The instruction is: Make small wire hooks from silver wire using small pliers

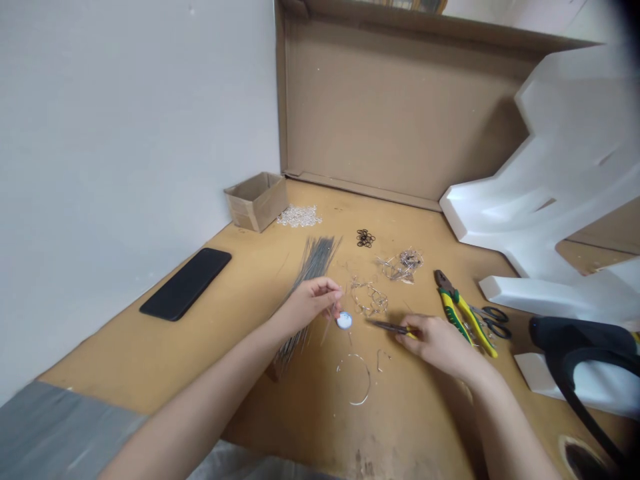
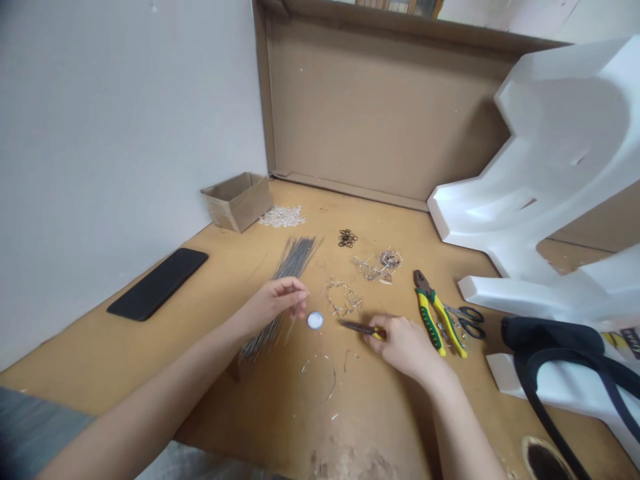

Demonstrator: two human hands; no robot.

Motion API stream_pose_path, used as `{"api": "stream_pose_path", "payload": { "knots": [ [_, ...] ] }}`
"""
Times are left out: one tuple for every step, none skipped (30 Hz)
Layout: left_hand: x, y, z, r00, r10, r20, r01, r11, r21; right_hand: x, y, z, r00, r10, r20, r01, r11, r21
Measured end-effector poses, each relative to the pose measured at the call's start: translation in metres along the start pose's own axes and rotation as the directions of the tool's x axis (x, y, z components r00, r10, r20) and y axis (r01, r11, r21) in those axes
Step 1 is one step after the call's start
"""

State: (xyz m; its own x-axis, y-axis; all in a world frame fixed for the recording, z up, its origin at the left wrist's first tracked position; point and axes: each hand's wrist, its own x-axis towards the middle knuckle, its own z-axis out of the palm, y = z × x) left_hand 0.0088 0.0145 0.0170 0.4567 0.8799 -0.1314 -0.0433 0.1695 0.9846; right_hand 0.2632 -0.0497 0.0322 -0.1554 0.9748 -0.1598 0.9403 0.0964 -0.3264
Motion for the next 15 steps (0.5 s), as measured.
{"api": "stream_pose_path", "payload": {
  "knots": [
    [0.001, 0.0, -0.002, 1.0, -0.011, -0.009, 0.011, 1.0, -0.005, 0.0, 0.001, 0.001, 1.0, -0.005, 0.024, 0.006, 1.0, -0.016],
    [0.003, 0.0, -0.003, 1.0, -0.021, -0.009, 0.021, 1.0, -0.015, 0.0, 0.002, 0.001, 0.999, -0.01, 0.047, 0.011, 0.999, -0.038],
    [0.003, 0.0, -0.003, 1.0, -0.029, -0.003, 0.029, 0.999, -0.028, 0.0, 0.003, 0.002, 0.998, -0.012, 0.061, 0.016, 0.998, -0.067],
    [0.003, -0.001, -0.003, 0.999, -0.034, 0.001, 0.034, 0.999, -0.041, 0.0, 0.004, 0.003, 0.999, -0.011, 0.052, 0.016, 0.995, -0.096],
    [0.003, -0.002, -0.001, 0.999, -0.037, 0.0, 0.037, 0.998, -0.054, 0.001, 0.005, 0.004, 0.999, -0.017, 0.038, 0.021, 0.992, -0.123],
    [0.003, -0.002, 0.001, 0.999, -0.039, -0.004, 0.039, 0.997, -0.067, 0.002, 0.006, 0.005, 0.999, -0.03, 0.025, 0.033, 0.989, -0.146],
    [0.002, -0.003, 0.003, 0.999, -0.04, -0.005, 0.04, 0.996, -0.082, 0.003, 0.007, 0.006, 0.999, -0.047, 0.019, 0.049, 0.985, -0.164],
    [0.001, -0.003, 0.005, 0.999, -0.039, -0.008, 0.038, 0.994, -0.099, 0.004, 0.008, 0.007, 0.998, -0.061, 0.014, 0.063, 0.982, -0.176],
    [0.001, -0.003, 0.007, 0.999, -0.034, -0.01, 0.033, 0.993, -0.115, 0.005, 0.008, 0.007, 0.997, -0.073, 0.006, 0.073, 0.981, -0.18],
    [0.0, -0.003, 0.008, 1.0, -0.024, -0.011, 0.023, 0.991, -0.129, 0.005, 0.007, 0.007, 0.996, -0.085, -0.013, 0.081, 0.982, -0.17],
    [-0.001, -0.003, 0.009, 1.0, -0.009, -0.009, 0.008, 0.991, -0.136, 0.006, 0.005, 0.008, 0.994, -0.096, -0.047, 0.089, 0.986, -0.14],
    [-0.002, -0.003, 0.01, 1.0, 0.007, -0.006, -0.007, 0.99, -0.139, 0.006, 0.001, 0.009, 0.99, -0.107, -0.092, 0.099, 0.992, -0.081],
    [-0.003, -0.003, 0.011, 1.0, 0.022, 0.001, -0.022, 0.99, -0.138, 0.006, -0.005, 0.011, 0.983, -0.113, -0.142, 0.115, 0.993, 0.009],
    [-0.004, -0.003, 0.013, 0.999, 0.034, 0.013, -0.032, 0.99, -0.134, 0.005, -0.013, 0.014, 0.977, -0.107, -0.185, 0.133, 0.983, 0.13],
    [-0.005, -0.003, 0.014, 0.999, 0.043, 0.028, -0.039, 0.991, -0.131, 0.005, -0.022, 0.017, 0.98, -0.086, -0.181, 0.136, 0.949, 0.286]
  ]
}}
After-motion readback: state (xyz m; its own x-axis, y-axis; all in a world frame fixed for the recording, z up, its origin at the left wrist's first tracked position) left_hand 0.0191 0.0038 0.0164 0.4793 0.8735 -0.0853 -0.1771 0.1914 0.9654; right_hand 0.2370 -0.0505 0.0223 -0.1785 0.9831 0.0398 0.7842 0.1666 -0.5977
